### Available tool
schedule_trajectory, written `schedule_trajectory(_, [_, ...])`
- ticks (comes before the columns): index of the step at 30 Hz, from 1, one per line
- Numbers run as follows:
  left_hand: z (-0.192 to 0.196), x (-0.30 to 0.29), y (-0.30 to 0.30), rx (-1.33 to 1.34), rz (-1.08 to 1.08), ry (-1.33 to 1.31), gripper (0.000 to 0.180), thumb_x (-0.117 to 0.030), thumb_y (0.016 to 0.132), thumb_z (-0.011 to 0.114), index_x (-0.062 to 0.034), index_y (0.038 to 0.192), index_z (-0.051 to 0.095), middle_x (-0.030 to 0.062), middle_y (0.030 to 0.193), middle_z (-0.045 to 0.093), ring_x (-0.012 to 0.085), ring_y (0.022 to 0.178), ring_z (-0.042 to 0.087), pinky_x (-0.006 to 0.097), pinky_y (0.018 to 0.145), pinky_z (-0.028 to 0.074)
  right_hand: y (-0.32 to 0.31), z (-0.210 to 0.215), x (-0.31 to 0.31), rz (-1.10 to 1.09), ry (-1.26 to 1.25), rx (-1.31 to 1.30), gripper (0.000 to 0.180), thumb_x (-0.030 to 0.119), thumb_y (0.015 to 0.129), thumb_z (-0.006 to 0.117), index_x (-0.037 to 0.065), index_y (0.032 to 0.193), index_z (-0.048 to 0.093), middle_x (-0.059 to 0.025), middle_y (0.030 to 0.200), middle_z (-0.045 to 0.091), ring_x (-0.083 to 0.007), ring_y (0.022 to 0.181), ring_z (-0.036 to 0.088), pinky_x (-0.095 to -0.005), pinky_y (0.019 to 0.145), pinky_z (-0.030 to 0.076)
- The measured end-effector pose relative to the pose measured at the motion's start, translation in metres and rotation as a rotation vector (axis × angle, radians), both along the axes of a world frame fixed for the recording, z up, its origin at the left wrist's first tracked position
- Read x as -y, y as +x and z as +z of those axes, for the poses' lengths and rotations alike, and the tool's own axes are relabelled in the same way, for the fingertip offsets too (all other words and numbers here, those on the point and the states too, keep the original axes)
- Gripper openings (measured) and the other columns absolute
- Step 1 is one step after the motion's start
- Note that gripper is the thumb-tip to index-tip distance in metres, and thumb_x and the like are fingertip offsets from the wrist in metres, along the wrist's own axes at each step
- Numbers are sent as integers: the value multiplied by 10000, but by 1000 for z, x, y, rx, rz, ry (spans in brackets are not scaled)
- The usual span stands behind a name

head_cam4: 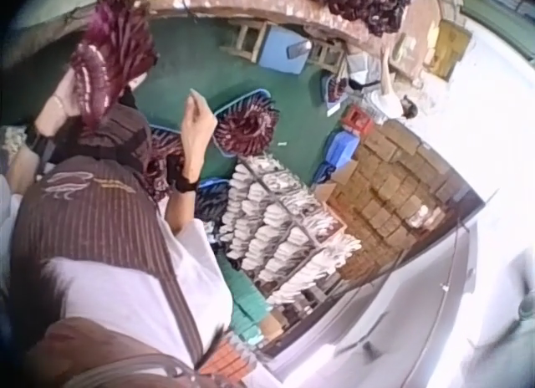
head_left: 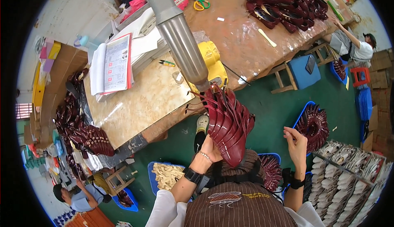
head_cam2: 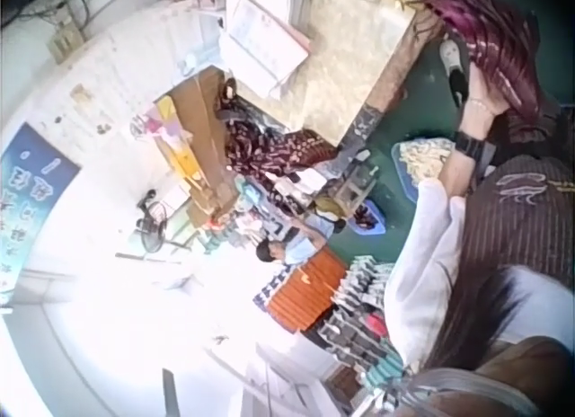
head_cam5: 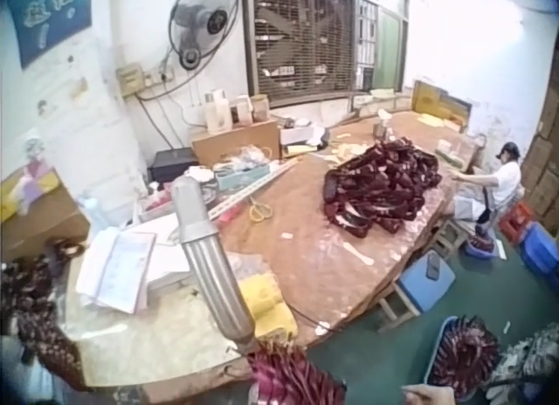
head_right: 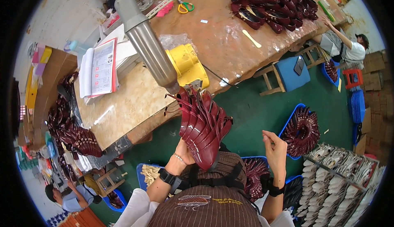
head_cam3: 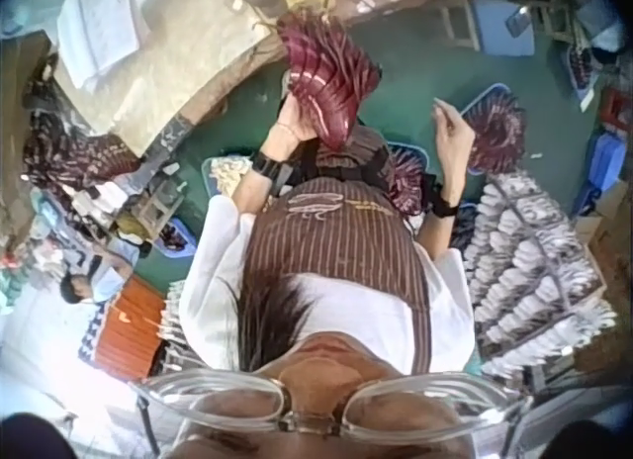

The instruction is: Arrange and heat-shrink shoe uppers on a manufacturing line.

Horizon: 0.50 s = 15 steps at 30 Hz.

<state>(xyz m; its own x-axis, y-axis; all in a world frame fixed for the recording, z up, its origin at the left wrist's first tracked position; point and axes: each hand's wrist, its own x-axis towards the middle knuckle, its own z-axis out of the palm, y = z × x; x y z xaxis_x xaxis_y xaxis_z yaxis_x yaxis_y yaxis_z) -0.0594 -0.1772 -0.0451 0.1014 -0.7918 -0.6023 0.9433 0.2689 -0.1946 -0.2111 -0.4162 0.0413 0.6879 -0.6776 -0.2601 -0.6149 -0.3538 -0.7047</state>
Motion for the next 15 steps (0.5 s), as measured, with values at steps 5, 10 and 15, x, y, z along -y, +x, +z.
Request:
schedule_trajectory(5, [-3,-1,3,26,80,5,575,-543,901,435,-106,1260,535,87,1255,571,252,1141,543,446,997,405,13,0,10,64,-15,-16,213,81,902,552,-43,1054,635,-88,845,675,-95,767,617,-215,622,460])
schedule_trajectory(10, [-2,-2,4,40,172,20,576,-542,905,425,-108,1270,525,83,1265,563,254,1142,542,455,994,408,24,0,17,121,-36,-51,210,72,894,561,-44,1053,632,-77,818,674,-78,715,590,-206,605,448])
schedule_trajectory(15, [-9,-4,6,109,259,14,567,-521,926,387,-108,1297,500,85,1281,550,260,1151,536,463,995,407,30,-9,21,199,-115,-12,202,69,885,575,-32,1049,637,-82,759,653,-66,648,536,-216,568,427])
